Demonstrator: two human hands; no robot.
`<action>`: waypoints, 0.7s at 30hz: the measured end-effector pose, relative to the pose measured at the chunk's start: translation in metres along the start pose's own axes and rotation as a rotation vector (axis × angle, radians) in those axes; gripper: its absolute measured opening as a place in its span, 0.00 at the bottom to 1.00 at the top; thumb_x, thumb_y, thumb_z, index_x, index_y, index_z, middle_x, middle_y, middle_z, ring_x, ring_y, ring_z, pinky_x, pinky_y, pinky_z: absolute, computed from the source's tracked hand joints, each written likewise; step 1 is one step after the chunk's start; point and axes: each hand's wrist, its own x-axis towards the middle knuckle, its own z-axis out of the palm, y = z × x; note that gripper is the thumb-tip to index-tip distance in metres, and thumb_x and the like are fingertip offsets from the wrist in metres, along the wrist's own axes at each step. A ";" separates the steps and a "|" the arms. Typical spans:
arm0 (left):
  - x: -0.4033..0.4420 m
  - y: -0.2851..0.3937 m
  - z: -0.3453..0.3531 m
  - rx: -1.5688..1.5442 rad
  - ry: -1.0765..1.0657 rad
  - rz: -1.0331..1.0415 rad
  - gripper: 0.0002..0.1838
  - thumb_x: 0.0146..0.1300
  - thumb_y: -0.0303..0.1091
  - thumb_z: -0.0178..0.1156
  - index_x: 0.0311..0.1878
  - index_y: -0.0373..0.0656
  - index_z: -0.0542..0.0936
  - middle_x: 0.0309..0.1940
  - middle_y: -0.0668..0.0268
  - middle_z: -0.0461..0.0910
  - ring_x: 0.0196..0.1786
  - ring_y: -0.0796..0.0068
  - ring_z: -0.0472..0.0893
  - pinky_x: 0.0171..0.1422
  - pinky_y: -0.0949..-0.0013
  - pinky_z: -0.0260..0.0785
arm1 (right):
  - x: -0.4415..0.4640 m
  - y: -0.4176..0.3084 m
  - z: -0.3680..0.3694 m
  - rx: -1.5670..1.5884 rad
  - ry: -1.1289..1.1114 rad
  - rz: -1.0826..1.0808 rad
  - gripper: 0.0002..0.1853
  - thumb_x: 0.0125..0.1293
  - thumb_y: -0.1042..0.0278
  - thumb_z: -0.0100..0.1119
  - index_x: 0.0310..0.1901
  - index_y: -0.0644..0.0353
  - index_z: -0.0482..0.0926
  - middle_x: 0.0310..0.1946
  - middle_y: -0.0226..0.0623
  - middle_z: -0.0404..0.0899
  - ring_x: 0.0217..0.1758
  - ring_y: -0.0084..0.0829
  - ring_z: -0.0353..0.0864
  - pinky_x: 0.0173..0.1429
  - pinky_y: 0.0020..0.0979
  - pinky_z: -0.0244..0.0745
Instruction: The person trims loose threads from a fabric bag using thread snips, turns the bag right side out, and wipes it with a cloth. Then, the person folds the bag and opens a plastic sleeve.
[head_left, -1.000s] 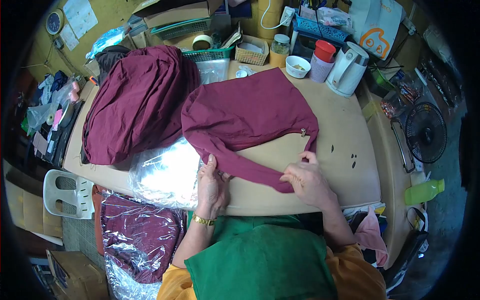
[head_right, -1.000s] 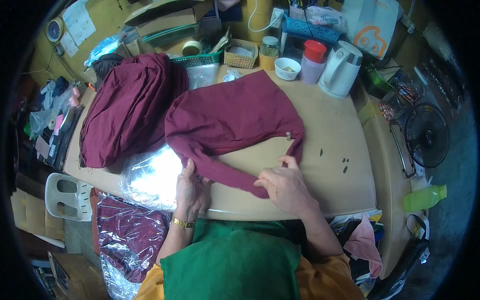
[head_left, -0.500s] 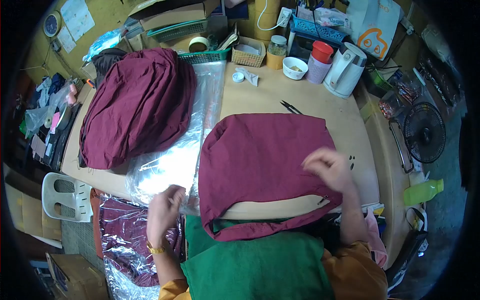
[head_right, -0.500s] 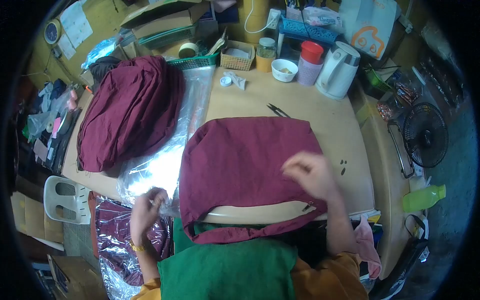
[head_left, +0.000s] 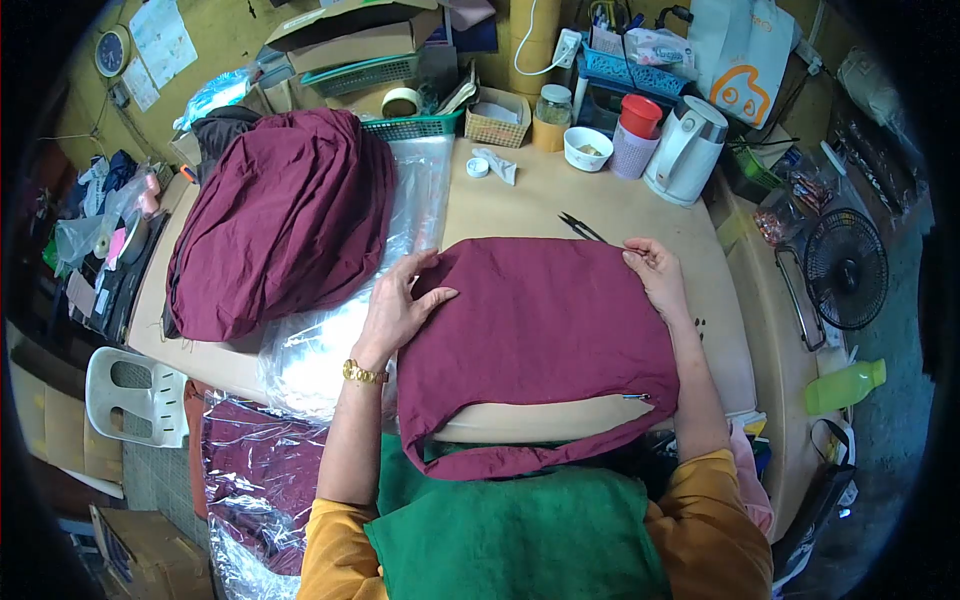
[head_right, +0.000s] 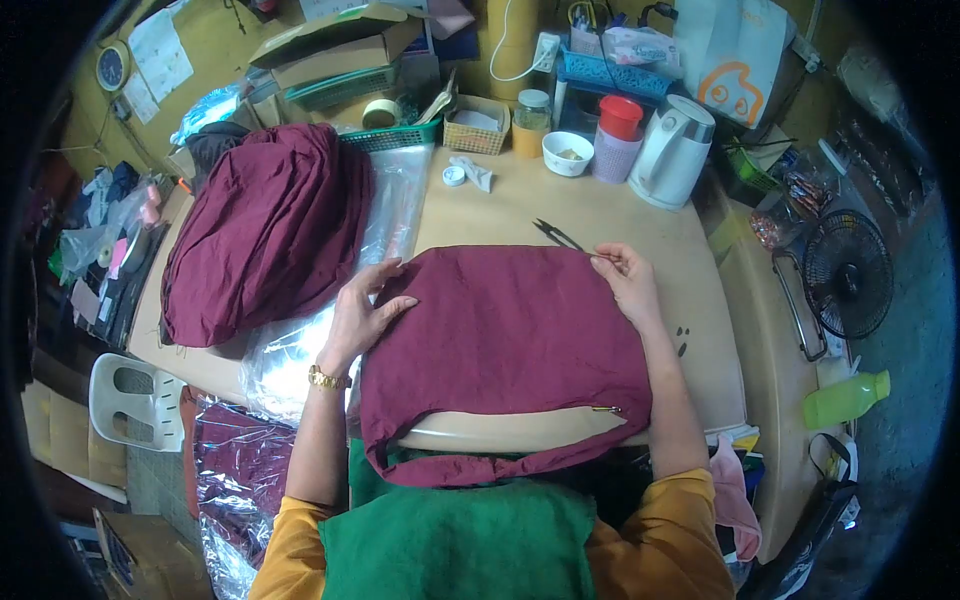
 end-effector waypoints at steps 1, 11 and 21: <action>0.000 0.001 -0.004 -0.017 -0.035 -0.067 0.21 0.57 0.30 0.71 0.55 0.39 0.82 0.49 0.56 0.82 0.50 0.60 0.84 0.55 0.62 0.76 | 0.001 0.002 0.004 0.088 0.056 -0.008 0.09 0.68 0.69 0.66 0.44 0.66 0.82 0.32 0.27 0.82 0.35 0.14 0.77 0.42 0.19 0.72; 0.004 -0.031 0.005 -0.158 0.068 -0.143 0.11 0.62 0.27 0.66 0.46 0.35 0.84 0.31 0.61 0.84 0.34 0.74 0.81 0.42 0.70 0.73 | 0.002 0.011 -0.003 -0.048 -0.008 0.040 0.06 0.70 0.70 0.63 0.37 0.63 0.80 0.29 0.25 0.80 0.32 0.12 0.74 0.37 0.18 0.69; 0.004 -0.007 -0.027 -0.467 0.080 -0.208 0.12 0.62 0.33 0.71 0.41 0.39 0.79 0.33 0.75 0.77 0.38 0.87 0.73 0.46 0.79 0.67 | -0.004 0.000 -0.003 0.226 -0.017 0.018 0.10 0.77 0.69 0.52 0.33 0.57 0.74 0.28 0.18 0.71 0.31 0.11 0.65 0.36 0.18 0.63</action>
